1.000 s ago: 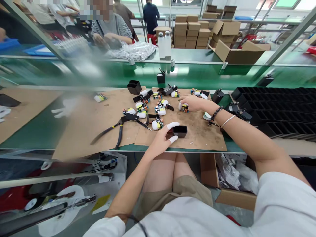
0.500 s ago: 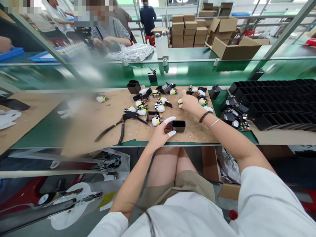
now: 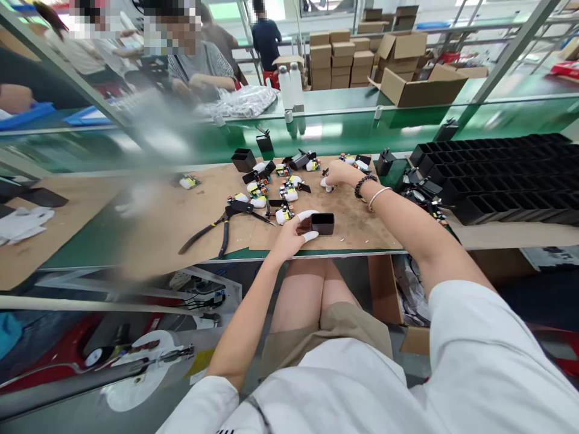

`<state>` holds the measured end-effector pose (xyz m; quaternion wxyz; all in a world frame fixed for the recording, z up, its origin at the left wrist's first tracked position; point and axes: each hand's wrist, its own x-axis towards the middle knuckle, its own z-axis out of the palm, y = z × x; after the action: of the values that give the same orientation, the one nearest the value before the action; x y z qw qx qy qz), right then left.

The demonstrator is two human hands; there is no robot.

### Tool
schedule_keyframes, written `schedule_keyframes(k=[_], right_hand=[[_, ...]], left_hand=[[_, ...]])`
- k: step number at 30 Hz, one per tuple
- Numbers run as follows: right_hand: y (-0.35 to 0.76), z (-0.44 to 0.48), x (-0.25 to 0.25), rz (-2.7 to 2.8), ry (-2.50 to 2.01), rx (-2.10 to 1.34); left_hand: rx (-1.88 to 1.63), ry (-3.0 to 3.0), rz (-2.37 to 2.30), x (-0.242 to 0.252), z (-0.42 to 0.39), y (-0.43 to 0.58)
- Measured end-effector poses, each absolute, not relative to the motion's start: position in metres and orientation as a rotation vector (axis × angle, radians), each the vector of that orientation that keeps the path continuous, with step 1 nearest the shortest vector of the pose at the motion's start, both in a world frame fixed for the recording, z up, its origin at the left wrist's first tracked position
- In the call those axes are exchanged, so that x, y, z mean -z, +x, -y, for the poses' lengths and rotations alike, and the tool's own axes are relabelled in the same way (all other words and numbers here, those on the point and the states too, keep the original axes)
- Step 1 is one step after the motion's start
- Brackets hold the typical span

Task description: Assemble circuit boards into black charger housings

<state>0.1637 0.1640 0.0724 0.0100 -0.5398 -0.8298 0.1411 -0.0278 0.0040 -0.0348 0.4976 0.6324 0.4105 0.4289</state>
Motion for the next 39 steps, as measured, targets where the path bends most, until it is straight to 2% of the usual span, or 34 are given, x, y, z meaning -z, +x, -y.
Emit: schedule_keyframes(k=[7, 12, 22, 26, 33, 39], right_hand=[[0.182, -0.108, -0.065, 2.112, -1.371, -0.866], [0.2, -0.028, -0.037, 1.382, -1.024, -1.109], [0.201, 0.042, 0.014, 0.804, -0.991, -0.823], [0.203, 0.046, 0.026, 0.811, -1.033, -0.771], [0.194, 0.034, 0.018, 0.962, -0.99, -0.783], [0.186, 0.052, 0.011, 1.106, -0.963, -0.663]], left_hand=[[-1.054, 1.544, -1.038, 0.033, -0.009, -0.027], [-1.034, 1.579, -1.085, 0.025, 0.005, -0.019], [-1.034, 1.801, -1.291, 0.015, 0.024, 0.011], [-0.922, 1.822, -1.342, 0.017, 0.026, 0.014], [-0.865, 1.771, -0.966, 0.009, -0.003, 0.01], [-1.07, 1.823, -0.962, -0.01, 0.021, 0.016]])
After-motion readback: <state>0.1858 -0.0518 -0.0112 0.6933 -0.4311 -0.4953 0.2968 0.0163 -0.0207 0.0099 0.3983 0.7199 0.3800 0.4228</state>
